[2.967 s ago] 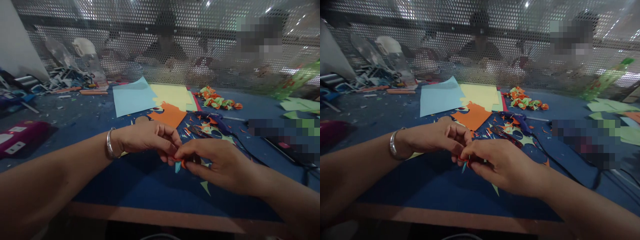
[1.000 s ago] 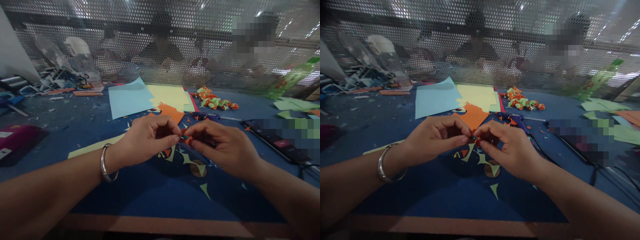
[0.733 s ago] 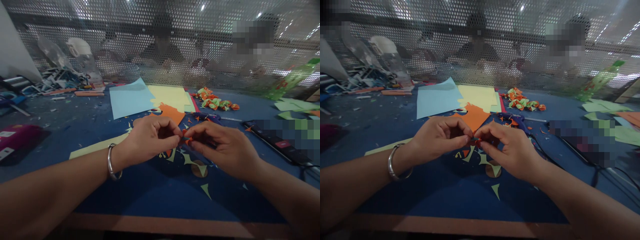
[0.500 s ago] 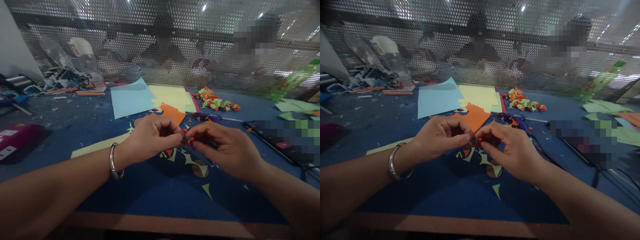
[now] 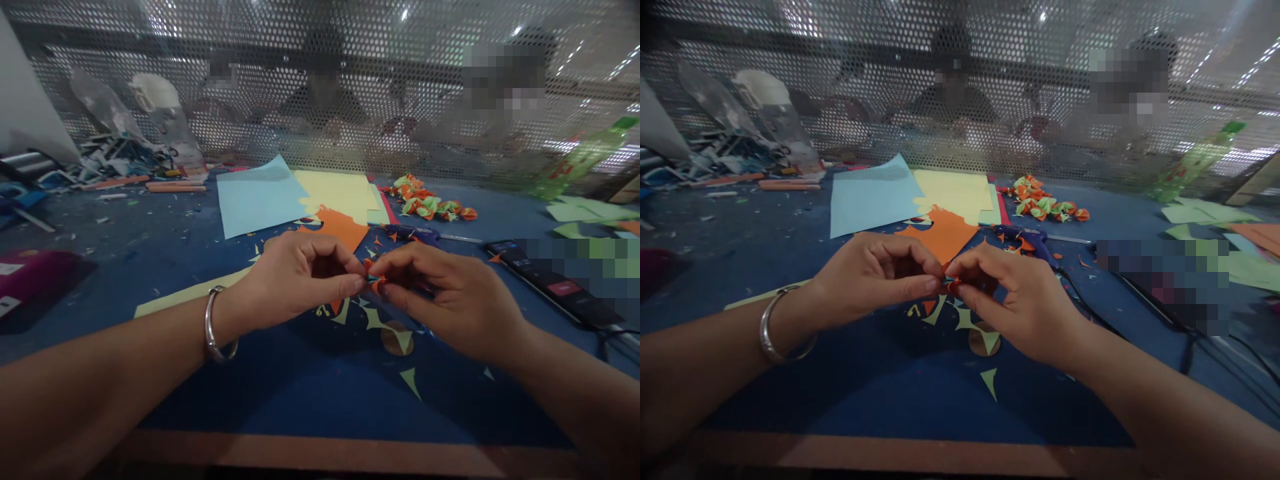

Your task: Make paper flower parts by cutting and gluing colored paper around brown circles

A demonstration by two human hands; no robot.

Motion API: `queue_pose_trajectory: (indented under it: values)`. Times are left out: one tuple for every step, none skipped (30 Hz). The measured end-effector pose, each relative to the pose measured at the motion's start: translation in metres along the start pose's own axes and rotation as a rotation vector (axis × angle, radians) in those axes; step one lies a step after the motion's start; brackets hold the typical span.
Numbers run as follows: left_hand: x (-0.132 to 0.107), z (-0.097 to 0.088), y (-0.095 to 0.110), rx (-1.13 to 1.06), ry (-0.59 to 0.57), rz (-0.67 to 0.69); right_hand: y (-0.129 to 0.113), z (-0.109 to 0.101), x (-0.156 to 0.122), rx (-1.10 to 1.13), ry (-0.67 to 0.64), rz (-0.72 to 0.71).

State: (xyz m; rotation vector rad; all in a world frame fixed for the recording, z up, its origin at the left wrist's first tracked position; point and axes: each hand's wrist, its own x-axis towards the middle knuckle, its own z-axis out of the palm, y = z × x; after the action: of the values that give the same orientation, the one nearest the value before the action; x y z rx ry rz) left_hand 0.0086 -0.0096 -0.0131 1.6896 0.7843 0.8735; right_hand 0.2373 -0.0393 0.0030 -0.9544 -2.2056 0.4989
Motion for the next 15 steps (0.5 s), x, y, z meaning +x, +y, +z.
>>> queue_pose_trajectory:
  values:
    - [0.0001, 0.0000, 0.0001, -0.010, -0.004, 0.002, -0.0004, -0.0001, 0.0004, 0.001, 0.001, 0.003]
    - [0.0004, 0.0000, 0.0003, -0.019, -0.009, 0.005, -0.0007, -0.0001, 0.0009, 0.000, 0.001, 0.004]
    - [0.0008, 0.0003, 0.0004, -0.025, -0.012, 0.008, -0.0008, 0.0000, 0.0013, -0.003, 0.003, 0.006]
    - [0.0013, 0.0006, 0.0005, -0.028, -0.012, 0.009, -0.0008, 0.0002, 0.0017, -0.006, 0.003, 0.006]
    - [0.0018, 0.0010, 0.0005, -0.030, -0.011, 0.007, -0.0008, 0.0004, 0.0020, -0.009, 0.003, 0.004]
    - [0.0022, 0.0014, 0.0004, -0.030, -0.010, 0.003, -0.0006, 0.0006, 0.0023, -0.014, 0.004, 0.002]
    - [0.0026, 0.0018, 0.0002, -0.030, -0.010, -0.003, -0.0005, 0.0008, 0.0025, -0.019, 0.005, 0.001]
    - [0.0028, 0.0021, -0.0001, -0.029, -0.008, -0.011, -0.0004, 0.0009, 0.0026, -0.026, 0.004, 0.002]
    - [0.0029, 0.0023, -0.0004, -0.028, -0.005, -0.019, -0.0003, 0.0009, 0.0027, -0.037, 0.002, 0.003]
    - [0.0029, 0.0023, -0.0006, -0.028, -0.002, -0.027, -0.0002, 0.0008, 0.0028, -0.051, -0.002, 0.001]
    - [0.0027, 0.0021, -0.0007, -0.030, 0.002, -0.035, 0.0000, 0.0006, 0.0028, -0.068, -0.006, -0.001]
    - [0.0025, 0.0017, -0.0005, -0.036, 0.004, -0.048, 0.0001, 0.0003, 0.0027, -0.087, -0.012, -0.002]
    - [0.0023, 0.0011, 0.0000, -0.047, 0.000, -0.066, 0.0003, 0.0001, 0.0025, -0.106, -0.018, -0.004]
    - [0.0020, 0.0006, 0.0007, -0.061, -0.009, -0.087, 0.0005, -0.0001, 0.0022, -0.122, -0.026, -0.003]
    - [0.0018, 0.0003, 0.0015, -0.073, -0.016, -0.108, 0.0007, -0.0002, 0.0019, -0.135, -0.030, -0.001]
